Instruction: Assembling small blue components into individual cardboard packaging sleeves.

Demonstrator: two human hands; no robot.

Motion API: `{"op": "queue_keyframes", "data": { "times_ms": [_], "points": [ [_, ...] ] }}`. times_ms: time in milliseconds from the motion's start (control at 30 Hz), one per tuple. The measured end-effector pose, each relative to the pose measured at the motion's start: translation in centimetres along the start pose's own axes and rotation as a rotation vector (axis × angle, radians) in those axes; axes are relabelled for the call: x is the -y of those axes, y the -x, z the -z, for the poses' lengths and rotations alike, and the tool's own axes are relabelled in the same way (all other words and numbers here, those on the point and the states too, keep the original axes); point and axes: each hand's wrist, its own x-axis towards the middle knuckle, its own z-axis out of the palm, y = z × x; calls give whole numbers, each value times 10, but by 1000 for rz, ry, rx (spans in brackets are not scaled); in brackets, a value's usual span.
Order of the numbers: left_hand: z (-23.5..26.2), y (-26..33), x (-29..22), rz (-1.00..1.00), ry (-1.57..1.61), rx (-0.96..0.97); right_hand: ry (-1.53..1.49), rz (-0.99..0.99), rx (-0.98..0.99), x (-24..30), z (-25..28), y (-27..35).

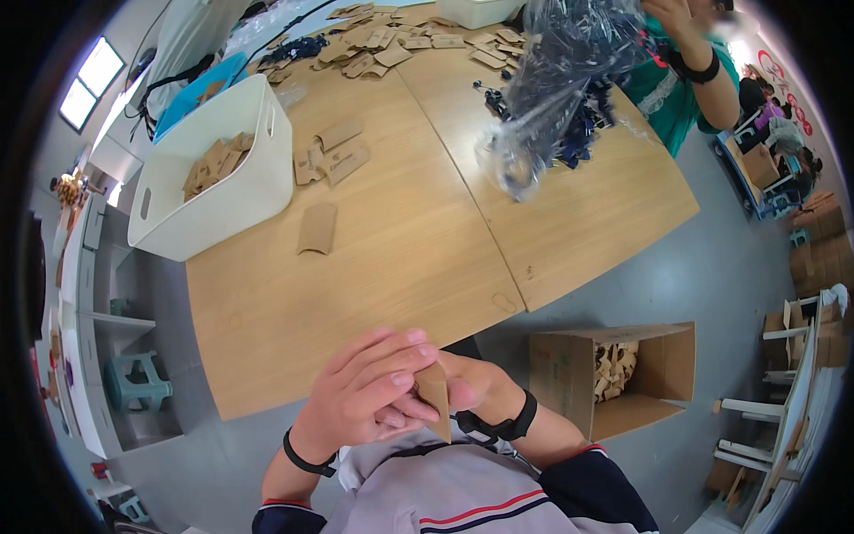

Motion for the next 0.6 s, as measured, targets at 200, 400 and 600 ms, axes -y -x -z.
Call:
{"op": "queue_keyframes", "data": {
  "times_ms": [200,400,600],
  "points": [
    [-2,1,-4,134,-63,-50,46,74,-63,3,-8,-7],
    [0,-5,2,142,21,-41,20,98,43,-7,5,-15],
    [0,-9,-2,116,-22,-52,5,106,142,-7,11,-11]
  ]
}}
